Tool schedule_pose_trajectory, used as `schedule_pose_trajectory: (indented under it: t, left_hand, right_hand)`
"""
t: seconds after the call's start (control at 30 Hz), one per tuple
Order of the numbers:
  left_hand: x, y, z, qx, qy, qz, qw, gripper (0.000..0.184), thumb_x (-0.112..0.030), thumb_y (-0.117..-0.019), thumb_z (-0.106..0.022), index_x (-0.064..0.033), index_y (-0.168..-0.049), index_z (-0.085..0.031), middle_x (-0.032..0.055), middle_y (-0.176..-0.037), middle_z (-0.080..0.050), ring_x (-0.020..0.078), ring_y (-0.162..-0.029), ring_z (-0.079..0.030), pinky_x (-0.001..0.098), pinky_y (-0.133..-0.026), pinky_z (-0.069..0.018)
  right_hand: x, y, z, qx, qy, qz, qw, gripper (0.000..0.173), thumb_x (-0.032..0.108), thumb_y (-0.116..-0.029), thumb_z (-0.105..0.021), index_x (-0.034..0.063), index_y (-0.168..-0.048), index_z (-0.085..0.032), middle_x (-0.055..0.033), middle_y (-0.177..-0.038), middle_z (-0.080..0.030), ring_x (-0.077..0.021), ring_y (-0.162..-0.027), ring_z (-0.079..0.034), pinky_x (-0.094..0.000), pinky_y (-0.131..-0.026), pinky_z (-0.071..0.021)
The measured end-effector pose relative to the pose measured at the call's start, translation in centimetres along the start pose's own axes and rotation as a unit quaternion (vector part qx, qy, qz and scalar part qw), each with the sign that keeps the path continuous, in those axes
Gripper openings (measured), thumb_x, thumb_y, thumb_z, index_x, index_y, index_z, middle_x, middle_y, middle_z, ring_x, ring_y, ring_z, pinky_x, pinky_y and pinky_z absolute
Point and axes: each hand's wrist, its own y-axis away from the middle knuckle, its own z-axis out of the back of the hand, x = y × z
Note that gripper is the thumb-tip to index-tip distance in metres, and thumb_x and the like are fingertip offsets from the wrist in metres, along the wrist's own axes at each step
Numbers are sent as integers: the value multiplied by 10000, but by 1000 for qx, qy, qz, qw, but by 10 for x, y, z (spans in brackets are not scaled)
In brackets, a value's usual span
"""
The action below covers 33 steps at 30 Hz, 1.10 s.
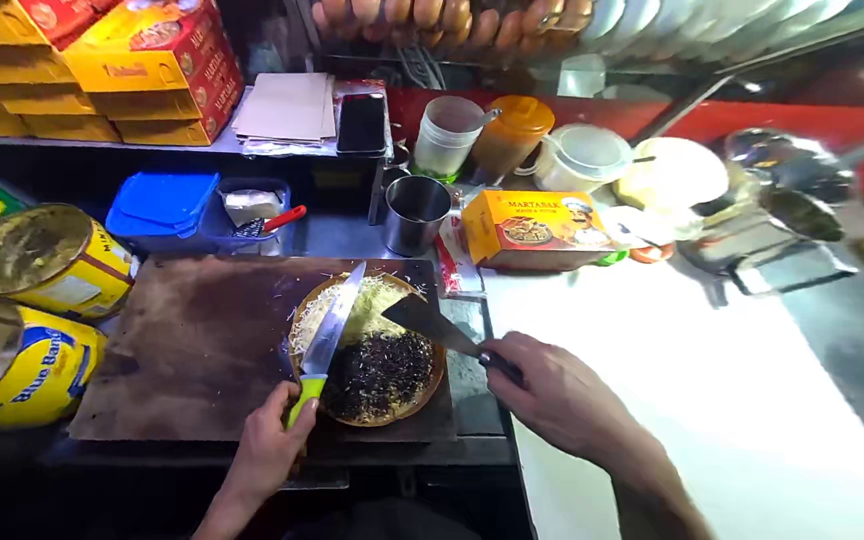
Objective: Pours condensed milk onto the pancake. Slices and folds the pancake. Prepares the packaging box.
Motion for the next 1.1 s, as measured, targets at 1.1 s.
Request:
schedule_pose_trajectory:
  t: [1.1]
  left_hand:
    - [31, -16, 18, -225, -227, -13, 948, 242, -189, -922, -682, 42, -987, -662, 174, -819, -653, 291, -700, -663, 448, -645, -570]
  right_hand:
    - [36, -254, -1, 146, 195, 205, 948, 202, 291, -989, -656, 119, -948, -753, -131, -882, -704, -357, -900, -687, -601, -740, -523]
